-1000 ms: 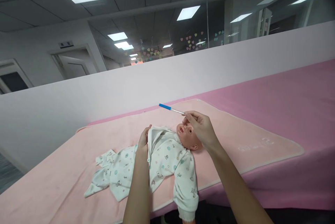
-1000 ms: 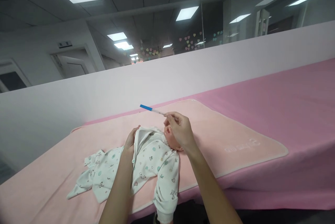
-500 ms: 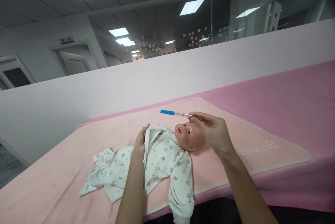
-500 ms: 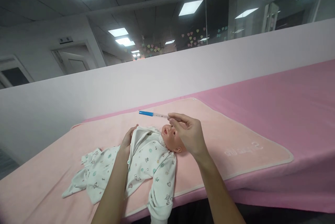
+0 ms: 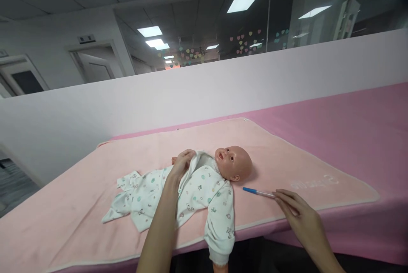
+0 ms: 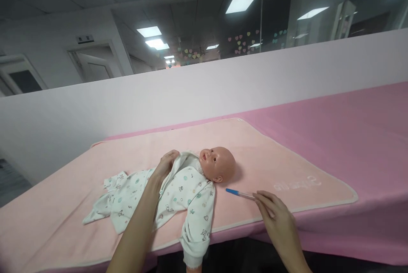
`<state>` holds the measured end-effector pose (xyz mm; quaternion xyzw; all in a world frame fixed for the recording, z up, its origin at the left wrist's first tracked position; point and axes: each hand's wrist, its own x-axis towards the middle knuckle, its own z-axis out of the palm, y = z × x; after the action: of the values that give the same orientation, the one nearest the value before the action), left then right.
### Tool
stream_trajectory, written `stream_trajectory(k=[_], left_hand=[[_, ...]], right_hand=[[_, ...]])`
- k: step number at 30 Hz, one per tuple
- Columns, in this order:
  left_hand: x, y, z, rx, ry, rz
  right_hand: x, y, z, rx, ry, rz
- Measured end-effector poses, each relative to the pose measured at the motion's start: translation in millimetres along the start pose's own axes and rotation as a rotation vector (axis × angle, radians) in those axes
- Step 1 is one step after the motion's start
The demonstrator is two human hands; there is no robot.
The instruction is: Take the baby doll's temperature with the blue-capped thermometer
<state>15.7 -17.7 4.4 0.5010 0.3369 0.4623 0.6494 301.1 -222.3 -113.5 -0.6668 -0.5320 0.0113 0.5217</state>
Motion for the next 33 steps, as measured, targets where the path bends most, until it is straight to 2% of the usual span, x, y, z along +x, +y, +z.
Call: stream_trajectory(k=[3,6,9,12,15,17,20,23,29,33], left_hand=[[-2,-4,2,0.19,-0.11,0.035],[-4,-5,1,0.321,-0.179,0.055],[-6,-5,0,0.375,-0.209,0.1],[-8,-5,0,0.383,-0.222,0.141],[-9,-6,-1,0.362,-0.249,0.137],[-10,-6,-1,0.372,-0.265,0.141],[-10,-6,0,0.414,-0.274,0.157],[-10,-4,2,0.43,-0.293,0.163],[-15,1,9,0.385,-0.303,0.228],[-18,4,13,0.302,-0.285,0.212]], right_hand=[[5,2,6,-0.15,-0.038,-0.028],[10,-16,12,-0.17,0.014,-0.006],[13,-57,19,0.045,-0.012,0.049],[22,-108,35,0.222,-0.098,-0.048],[36,-150,68,0.236,-0.142,-0.201],[46,-164,95,0.13,-0.14,-0.261],[53,-169,128,-0.074,-0.081,-0.203],[52,-164,143,-0.094,0.029,-0.177],[45,-159,140,0.176,0.163,-0.234],[44,-160,138,0.255,0.219,-0.245]])
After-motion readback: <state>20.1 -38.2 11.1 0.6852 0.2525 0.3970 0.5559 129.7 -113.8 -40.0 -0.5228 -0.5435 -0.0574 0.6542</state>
